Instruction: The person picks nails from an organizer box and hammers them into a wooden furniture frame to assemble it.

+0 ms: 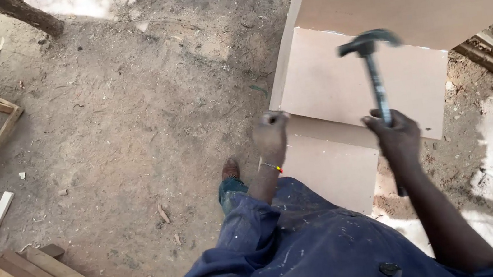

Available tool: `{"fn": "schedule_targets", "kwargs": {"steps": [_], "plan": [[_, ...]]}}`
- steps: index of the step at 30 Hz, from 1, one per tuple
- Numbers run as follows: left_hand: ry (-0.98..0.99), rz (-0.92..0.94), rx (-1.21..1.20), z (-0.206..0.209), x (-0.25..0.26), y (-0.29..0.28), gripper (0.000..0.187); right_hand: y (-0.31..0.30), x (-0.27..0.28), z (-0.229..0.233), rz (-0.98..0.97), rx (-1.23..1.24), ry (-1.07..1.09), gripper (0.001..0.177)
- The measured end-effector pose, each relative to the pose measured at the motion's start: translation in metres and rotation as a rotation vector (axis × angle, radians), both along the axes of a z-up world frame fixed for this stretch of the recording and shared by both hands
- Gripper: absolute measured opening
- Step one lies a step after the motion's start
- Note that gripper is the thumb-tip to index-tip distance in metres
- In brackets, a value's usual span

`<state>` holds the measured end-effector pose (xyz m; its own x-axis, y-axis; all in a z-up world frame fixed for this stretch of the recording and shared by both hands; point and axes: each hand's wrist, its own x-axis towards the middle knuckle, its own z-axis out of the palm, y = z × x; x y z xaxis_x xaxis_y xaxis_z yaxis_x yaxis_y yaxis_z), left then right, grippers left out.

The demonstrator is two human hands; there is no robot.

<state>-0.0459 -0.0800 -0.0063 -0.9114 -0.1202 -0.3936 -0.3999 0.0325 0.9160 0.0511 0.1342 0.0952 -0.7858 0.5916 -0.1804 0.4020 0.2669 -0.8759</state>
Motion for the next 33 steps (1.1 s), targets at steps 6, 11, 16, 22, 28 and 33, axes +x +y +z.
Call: {"fn": "schedule_targets", "kwargs": {"steps": [6, 11, 16, 22, 28, 33], "plan": [[-0.196, -0.038, -0.016, 0.02, -0.042, -0.033, 0.011, 0.086, 0.018, -0.033, -0.211, 0.163, -0.174, 0.012], [-0.052, -0.133, -0.02, -0.009, -0.056, -0.027, 0.016, 0.144, 0.031, -0.064, -0.421, 0.313, -0.229, 0.02], [0.169, -0.218, -0.202, -0.017, -0.056, -0.021, 0.014, 0.217, 0.069, -0.12, 0.305, 0.911, -0.583, 0.084], [-0.028, -0.183, 0.054, -0.006, -0.065, -0.031, 0.016, 0.149, 0.037, -0.088, -0.572, 0.262, -0.195, 0.021], [0.196, -0.165, 0.097, 0.008, -0.062, -0.032, 0.023, 0.069, 0.024, 0.008, -0.234, 0.055, -0.027, 0.011], [0.171, -0.176, 0.0, 0.018, -0.066, -0.018, 0.03, 0.039, 0.022, 0.027, -0.093, -0.086, -0.031, 0.009]]}}
